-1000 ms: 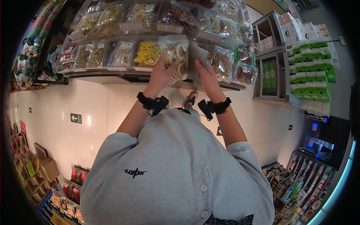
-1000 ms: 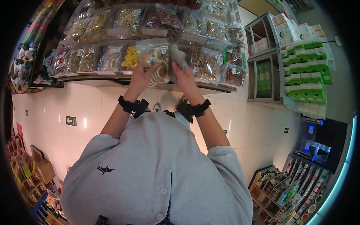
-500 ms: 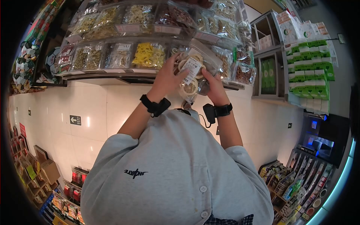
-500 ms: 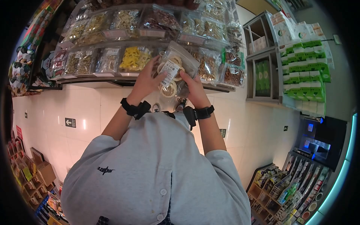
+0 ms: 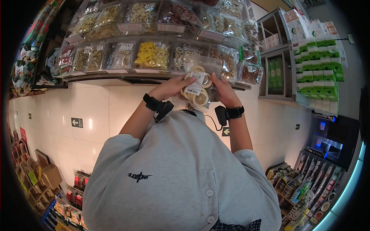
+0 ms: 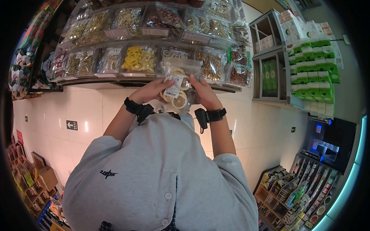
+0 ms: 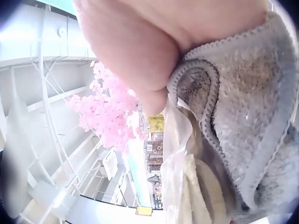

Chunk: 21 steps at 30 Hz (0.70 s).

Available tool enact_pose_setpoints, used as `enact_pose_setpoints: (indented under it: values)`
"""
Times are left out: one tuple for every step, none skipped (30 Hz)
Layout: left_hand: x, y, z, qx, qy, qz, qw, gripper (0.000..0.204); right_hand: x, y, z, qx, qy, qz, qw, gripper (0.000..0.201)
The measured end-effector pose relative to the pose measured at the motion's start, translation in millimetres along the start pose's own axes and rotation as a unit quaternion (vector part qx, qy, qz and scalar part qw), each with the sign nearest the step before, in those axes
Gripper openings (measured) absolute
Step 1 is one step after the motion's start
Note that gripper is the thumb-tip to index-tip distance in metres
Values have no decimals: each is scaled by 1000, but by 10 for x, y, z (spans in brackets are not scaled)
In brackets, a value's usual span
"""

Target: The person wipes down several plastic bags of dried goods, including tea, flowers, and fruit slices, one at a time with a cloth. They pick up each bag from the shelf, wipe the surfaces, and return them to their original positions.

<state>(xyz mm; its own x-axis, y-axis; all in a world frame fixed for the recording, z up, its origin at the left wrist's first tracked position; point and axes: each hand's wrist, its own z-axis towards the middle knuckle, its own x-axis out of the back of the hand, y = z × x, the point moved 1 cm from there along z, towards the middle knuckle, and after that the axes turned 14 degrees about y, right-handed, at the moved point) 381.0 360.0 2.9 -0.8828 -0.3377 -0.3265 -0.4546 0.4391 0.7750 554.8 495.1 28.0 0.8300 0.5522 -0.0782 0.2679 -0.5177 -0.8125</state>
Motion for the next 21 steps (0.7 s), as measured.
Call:
enact_pose_setpoints:
  values:
    - [27, -25, 53, 0, -1, 0, 1000, 56, 44, 52, 43, 3, 15, 12, 1000, 50]
    - [68, -58, 125, -12, 13, 9, 1000, 55, 91, 101, 69, 2, 16, 12, 1000, 50]
    - [75, -52, 143, -24, 27, 17, 999, 53, 105, 117, 53, -5, 16, 46, 999, 49]
    - [77, -53, 146, -23, 26, 17, 999, 53, 113, 126, 41, -11, 17, 80, 997, 49]
    - [75, -46, 145, -20, 37, 30, 999, 52, 119, 124, 26, -13, 19, 80, 997, 49]
    - [63, -29, 137, -18, 46, 44, 998, 50, 112, 101, 0, -5, 20, 61, 998, 48]
    - [60, -16, 132, -16, 42, 45, 998, 50, 112, 79, -19, 3, 22, 43, 999, 47]
    - [72, 1, 126, -33, 60, 56, 996, 48, 119, 61, -24, 2, 25, 45, 999, 47]
    - [76, 4, 126, -50, 78, 66, 994, 45, 121, 45, -22, 8, 7, 40, 999, 47]
    - [53, -22, 126, -47, 75, 66, 994, 45, 127, 49, -20, 12, -12, 34, 999, 47]
    - [19, -50, 128, -68, 81, 22, 994, 43, 136, 66, -10, 9, -8, 35, 999, 47]
    - [-12, -73, 143, -90, 87, -24, 992, 41, 133, 83, 7, 5, -16, 24, 1000, 47]
    - [-39, -104, 182, -86, 85, -25, 992, 41, 123, 102, 8, 0, -24, 12, 1000, 48]
    - [-61, -142, 237, -60, 48, -84, 994, 40, 96, 120, 0, 0, -27, 13, 1000, 50]
    - [-67, -182, 288, -34, 12, -143, 989, 38, 110, 141, 4, -3, -25, 13, 1000, 50]
    - [-54, -241, 339, -31, 11, -144, 989, 38, 131, 167, 17, -18, 7, 29, 999, 51]
    - [-35, -301, 395, -48, 35, -154, 986, 36, 155, 184, 33, -32, 39, 45, 998, 51]
    - [-26, -297, 416, -66, 59, -164, 983, 34, 192, 186, 50, -35, 40, 45, 998, 51]
    - [15, -285, 431, -63, 59, -165, 982, 34, 254, 178, 67, -16, 65, 76, 995, 51]
    - [80, -272, 433, -46, 89, -188, 977, 33, 311, 176, 74, 2, 90, 107, 990, 51]
    - [113, -251, 446, -29, 119, -211, 970, 32, 328, 137, 52, -1, 91, 107, 990, 51]
